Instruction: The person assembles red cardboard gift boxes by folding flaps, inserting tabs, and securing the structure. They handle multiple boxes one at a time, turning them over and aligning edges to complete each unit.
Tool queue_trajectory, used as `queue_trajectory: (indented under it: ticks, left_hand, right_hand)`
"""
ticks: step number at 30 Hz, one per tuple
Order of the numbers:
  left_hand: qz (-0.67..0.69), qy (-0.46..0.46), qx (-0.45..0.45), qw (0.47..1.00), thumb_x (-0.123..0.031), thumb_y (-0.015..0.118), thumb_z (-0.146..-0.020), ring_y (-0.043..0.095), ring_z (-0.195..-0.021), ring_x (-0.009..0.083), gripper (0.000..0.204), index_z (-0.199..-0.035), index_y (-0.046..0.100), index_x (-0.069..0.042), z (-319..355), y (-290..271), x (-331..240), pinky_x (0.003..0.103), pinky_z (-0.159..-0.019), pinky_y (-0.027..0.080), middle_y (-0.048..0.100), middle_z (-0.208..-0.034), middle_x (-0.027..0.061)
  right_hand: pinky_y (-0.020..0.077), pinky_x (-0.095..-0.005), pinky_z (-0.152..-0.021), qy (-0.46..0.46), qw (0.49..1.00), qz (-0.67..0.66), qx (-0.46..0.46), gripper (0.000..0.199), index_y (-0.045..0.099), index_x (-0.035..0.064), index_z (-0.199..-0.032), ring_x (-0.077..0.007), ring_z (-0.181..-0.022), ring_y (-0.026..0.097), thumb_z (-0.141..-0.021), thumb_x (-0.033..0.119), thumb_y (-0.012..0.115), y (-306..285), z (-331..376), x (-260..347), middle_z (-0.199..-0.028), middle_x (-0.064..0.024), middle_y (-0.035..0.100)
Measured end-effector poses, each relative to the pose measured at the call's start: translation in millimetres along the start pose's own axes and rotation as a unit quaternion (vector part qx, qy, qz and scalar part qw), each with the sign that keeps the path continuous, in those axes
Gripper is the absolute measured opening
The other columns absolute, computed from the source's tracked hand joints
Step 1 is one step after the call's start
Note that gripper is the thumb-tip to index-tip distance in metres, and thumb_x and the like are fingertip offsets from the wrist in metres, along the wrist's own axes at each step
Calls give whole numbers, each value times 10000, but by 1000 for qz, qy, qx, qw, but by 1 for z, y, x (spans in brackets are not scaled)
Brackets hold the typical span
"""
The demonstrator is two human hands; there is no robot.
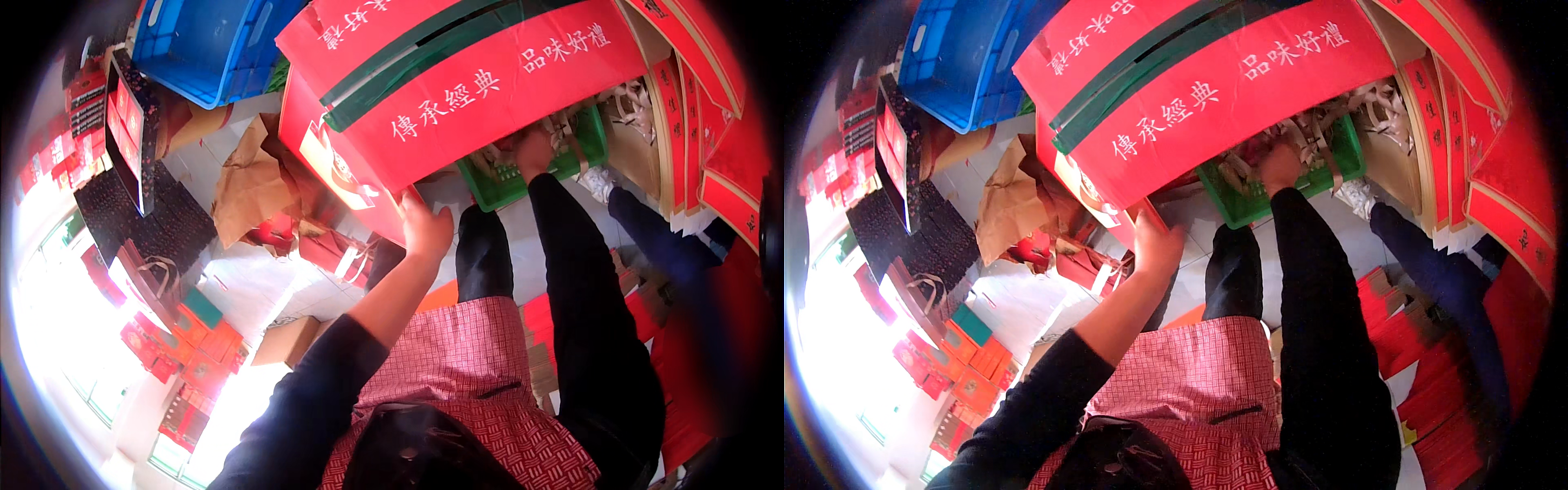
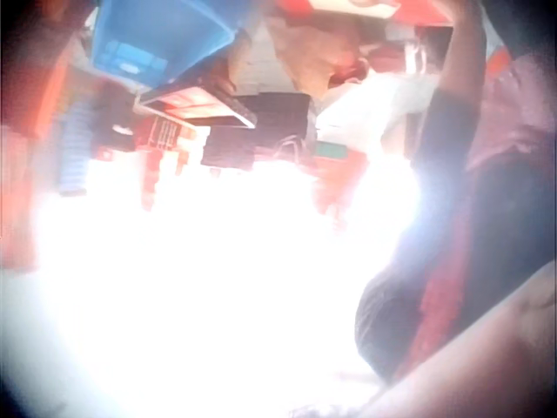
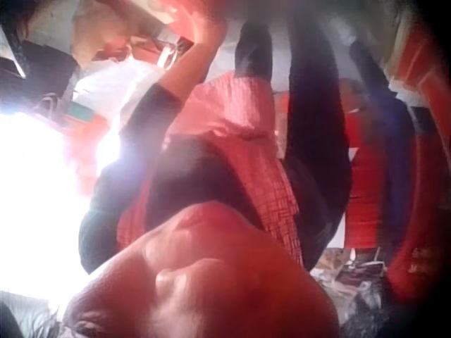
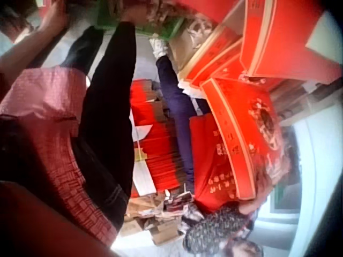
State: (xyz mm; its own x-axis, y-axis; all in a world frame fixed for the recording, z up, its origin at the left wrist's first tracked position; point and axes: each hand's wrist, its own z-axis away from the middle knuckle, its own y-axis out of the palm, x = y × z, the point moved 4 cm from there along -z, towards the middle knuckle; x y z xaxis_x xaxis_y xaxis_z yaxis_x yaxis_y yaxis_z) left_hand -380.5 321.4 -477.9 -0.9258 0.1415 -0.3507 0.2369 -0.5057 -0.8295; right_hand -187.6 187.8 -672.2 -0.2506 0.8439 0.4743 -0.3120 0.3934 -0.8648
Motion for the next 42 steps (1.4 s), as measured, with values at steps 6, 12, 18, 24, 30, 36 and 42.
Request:
queue_trajectory:
  ticks: [6,12,18,24,30,36,42]
  left_hand:
    - [-128,-98,95,982,-162,538,-768,615,-885,353,358,-1103,556,-38,-85,18,41,476,-769,475,638,-973,157]
    - [-74,-60,3,995,-58,524,-768,621,-898,336,327,-1092,568,-45,-52,-160,61,397,-780,492,637,-977,176]
    - [110,-4,70,991,47,540,-771,587,-904,165,320,-1090,554,13,37,-400,55,304,-805,457,638,-958,88]
    - [241,52,81,966,81,556,-775,550,-911,86,381,-1149,528,14,123,-549,-45,254,-815,448,606,-989,21]
    - [337,177,119,917,72,559,-784,547,-947,95,406,-1182,506,14,116,-546,-69,259,-854,440,594,-1031,24]
    - [300,247,164,907,54,563,-764,556,-977,144,430,-1189,509,12,50,-480,-73,292,-869,434,609,-1052,67]
    - [359,224,277,863,47,555,-794,544,-1032,154,483,-1264,450,1,22,-476,-81,301,-902,435,576,-1129,73]
  right_hand:
    - [416,-335,-477,225,853,-462,94,93,547,58,-832,-187,-533,525,-751,91,581,-44,4,30,-659,-39,539]
    - [335,-233,-445,224,785,-502,285,92,564,65,-795,-64,-494,440,-821,153,575,-137,62,89,-610,36,509]
    - [347,-207,-426,96,834,-407,360,95,574,3,-777,-50,-519,510,-827,82,589,-298,92,175,-765,-74,653]
    - [359,-213,-399,-19,728,-614,303,136,416,39,-707,-120,-475,513,-834,4,454,-495,66,307,-779,-136,598]
    - [291,-214,-378,-106,617,-717,306,193,386,77,-719,-85,-436,401,-857,64,520,-579,69,404,-572,-15,395]
    - [293,-168,-434,-38,597,-701,390,184,524,58,-933,-22,-504,406,-787,36,634,-552,125,446,-614,40,425]
    - [436,-238,-641,-250,695,-321,593,218,588,-3,-970,-106,-713,555,-789,92,666,-586,203,506,-768,-22,563]
